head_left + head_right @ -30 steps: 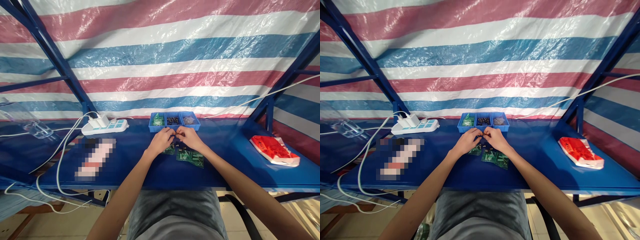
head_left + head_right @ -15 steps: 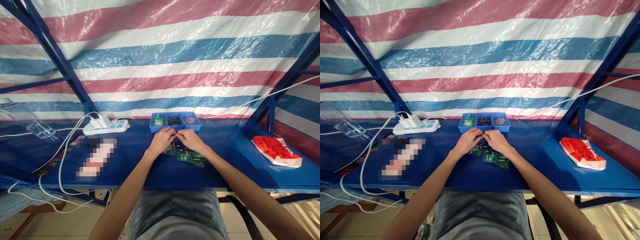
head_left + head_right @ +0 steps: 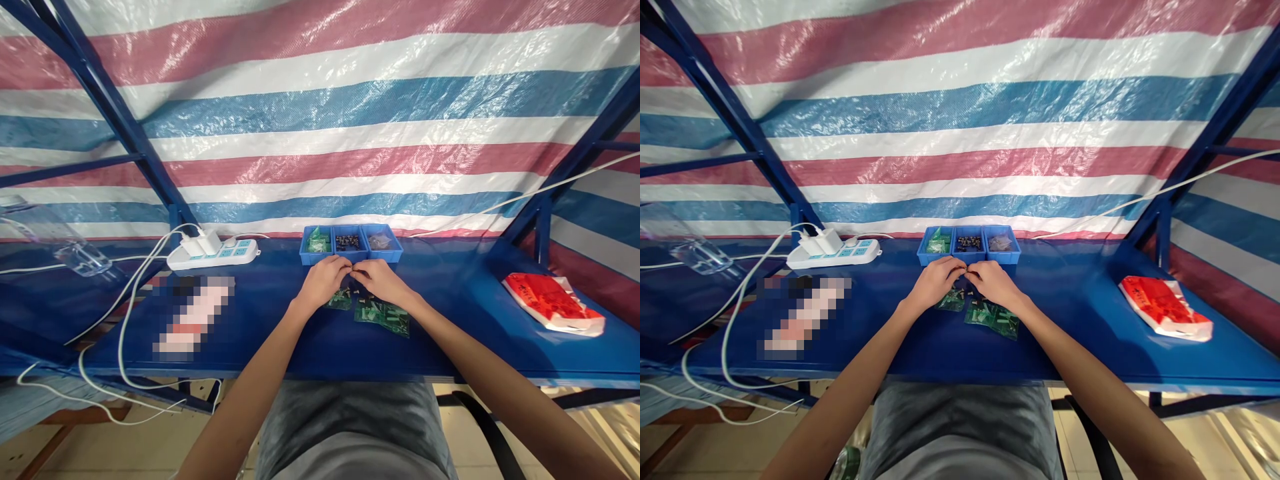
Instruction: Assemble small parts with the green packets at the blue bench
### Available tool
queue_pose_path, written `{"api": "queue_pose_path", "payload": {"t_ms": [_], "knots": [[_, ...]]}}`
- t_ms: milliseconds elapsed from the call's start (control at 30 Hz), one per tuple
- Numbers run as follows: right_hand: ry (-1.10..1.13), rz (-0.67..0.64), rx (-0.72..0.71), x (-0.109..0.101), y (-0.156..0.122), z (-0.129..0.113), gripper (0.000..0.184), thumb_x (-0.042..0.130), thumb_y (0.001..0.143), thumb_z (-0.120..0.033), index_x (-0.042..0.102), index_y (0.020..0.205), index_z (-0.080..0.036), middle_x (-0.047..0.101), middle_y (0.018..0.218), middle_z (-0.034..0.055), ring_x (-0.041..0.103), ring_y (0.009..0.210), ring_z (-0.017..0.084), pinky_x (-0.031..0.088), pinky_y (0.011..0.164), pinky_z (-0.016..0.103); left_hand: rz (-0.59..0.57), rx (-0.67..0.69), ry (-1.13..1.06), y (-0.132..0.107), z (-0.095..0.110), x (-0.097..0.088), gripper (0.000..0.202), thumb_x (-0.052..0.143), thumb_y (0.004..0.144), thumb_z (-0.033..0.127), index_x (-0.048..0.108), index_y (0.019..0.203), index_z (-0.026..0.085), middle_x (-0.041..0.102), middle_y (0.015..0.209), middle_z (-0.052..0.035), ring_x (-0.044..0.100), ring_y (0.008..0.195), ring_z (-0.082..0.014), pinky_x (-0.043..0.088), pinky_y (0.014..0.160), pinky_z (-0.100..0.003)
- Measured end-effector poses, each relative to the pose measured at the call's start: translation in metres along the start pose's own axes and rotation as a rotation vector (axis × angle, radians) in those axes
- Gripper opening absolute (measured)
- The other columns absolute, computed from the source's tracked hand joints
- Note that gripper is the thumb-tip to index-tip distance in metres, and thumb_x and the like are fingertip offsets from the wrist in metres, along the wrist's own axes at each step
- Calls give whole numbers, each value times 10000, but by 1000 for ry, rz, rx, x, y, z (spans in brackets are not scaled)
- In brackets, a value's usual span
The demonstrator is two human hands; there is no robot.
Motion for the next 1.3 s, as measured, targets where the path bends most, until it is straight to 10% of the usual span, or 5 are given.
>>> {"api": "queue_pose_path", "payload": {"t_ms": [367,733,1300], "knots": [[68,117,35,-14,0,-7,431,468,1015,-398,451,624,-216,458,565,-23,438,540,149,281,569,303,-3,-3,-97,1,-6,3,245,458,1030,305,682,1060,211,708,1032,-56,658,906,-201,479,749,-282],[254,196,41,-18,-1,-11,172,566,962,-342,629,860,-218,697,794,17,614,654,175,441,645,291,-18,-10,-44,1,-1,2,291,474,1014,351,621,809,208,631,781,-16,580,702,-169,387,640,-274],[79,111,25,-9,0,-6,188,499,971,-264,602,823,-209,657,768,27,575,681,184,396,656,299,-20,-61,14,0,-1,1,310,365,1066,382,589,926,220,676,877,-39,624,748,-198,342,581,-276]]}}
Point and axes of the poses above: each hand's wrist, its own y-axis towards the middle knuckle, its own x-axis out of the palm, z = x × y, the point moved 6 cm from there along y, towards the middle knuckle
